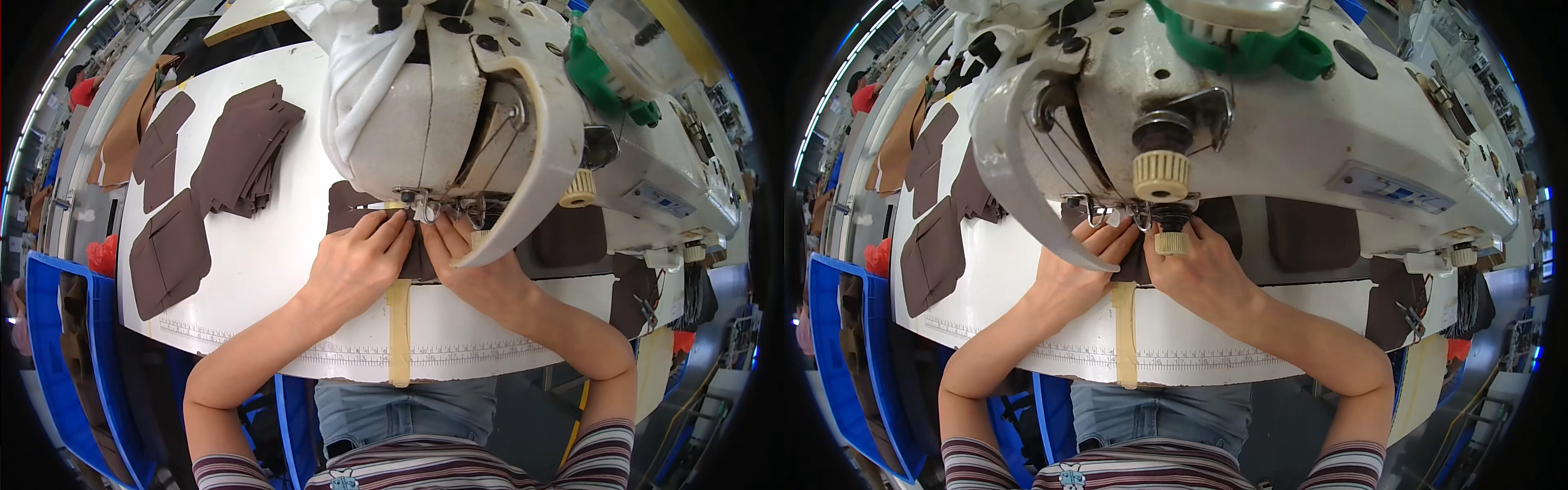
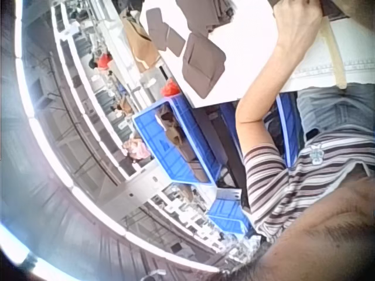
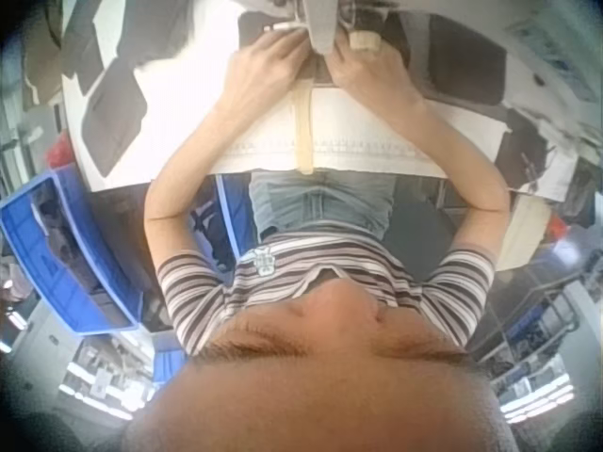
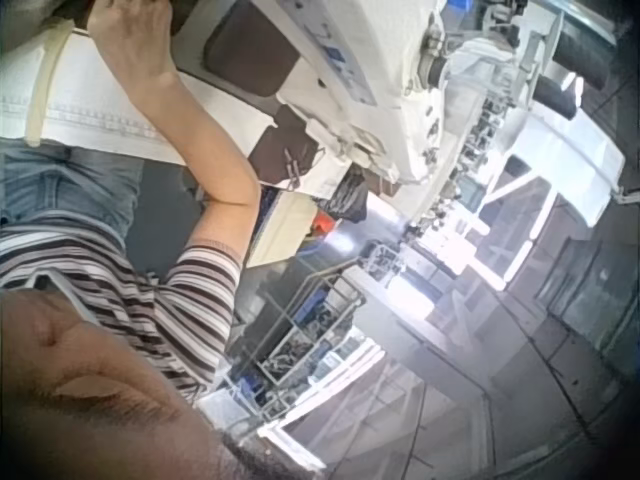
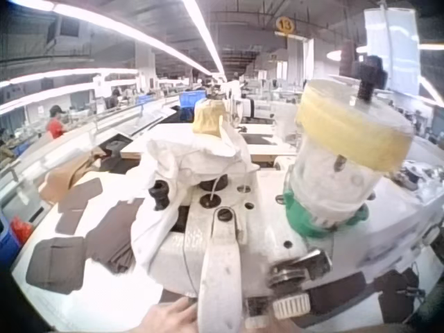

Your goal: The person sews small leather pieces together using an industrial sewing machine.

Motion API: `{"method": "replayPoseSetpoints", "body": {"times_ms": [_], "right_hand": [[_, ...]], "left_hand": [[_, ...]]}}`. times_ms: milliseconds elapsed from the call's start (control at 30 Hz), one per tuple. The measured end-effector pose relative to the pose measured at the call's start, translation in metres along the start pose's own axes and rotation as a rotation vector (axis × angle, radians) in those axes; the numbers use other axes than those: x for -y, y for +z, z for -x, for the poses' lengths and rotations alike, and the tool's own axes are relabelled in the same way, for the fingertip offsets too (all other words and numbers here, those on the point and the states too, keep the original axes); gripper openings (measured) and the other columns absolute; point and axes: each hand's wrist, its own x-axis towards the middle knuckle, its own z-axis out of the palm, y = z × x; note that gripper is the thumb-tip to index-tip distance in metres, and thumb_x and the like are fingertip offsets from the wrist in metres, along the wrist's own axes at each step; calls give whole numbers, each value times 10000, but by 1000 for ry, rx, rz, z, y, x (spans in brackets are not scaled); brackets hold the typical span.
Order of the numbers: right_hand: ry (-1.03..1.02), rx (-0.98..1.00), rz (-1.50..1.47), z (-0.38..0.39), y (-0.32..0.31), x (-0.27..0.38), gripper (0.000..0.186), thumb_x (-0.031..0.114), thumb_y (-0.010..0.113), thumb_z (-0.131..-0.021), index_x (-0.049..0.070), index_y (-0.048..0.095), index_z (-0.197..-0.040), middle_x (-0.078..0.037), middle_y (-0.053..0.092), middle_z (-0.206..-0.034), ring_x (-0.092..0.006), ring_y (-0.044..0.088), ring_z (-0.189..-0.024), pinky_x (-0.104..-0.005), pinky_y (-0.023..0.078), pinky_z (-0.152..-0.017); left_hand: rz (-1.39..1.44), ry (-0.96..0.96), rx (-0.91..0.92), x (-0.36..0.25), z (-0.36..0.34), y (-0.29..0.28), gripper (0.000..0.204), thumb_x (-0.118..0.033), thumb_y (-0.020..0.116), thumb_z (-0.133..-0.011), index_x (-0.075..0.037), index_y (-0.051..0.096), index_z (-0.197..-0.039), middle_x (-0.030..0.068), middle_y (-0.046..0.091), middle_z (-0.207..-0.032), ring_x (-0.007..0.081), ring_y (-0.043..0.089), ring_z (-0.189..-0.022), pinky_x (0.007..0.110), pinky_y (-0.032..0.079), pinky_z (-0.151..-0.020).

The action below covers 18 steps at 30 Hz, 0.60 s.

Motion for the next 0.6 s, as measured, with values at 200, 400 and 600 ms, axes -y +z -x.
{"method": "replayPoseSetpoints", "body": {"times_ms": [200,400,600], "right_hand": [[-2,27,24,0,-1,1,281,-10,649,-696,-110,659,-958,-147,624,-803,-240,621,-784,-326,560,-756],[-20,8,41,-1,0,1,282,-13,649,-680,-114,659,-944,-150,618,-799,-246,620,-788,-335,565,-764],[-19,0,23,-1,2,0,294,-19,644,-670,-119,648,-947,-144,608,-787,-246,618,-779,-321,569,-741]], "left_hand": [[11,10,-29,1,-1,5,329,-49,633,-683,50,677,-994,123,668,-1078,227,627,-1000,272,574,-684],[-20,28,-27,3,-1,8,329,-45,632,-690,54,676,-1001,132,666,-1078,237,625,-1003,277,575,-690],[-40,30,-25,2,0,9,338,-44,632,-695,70,669,-1012,139,663,-1078,240,623,-994,278,575,-693]]}}
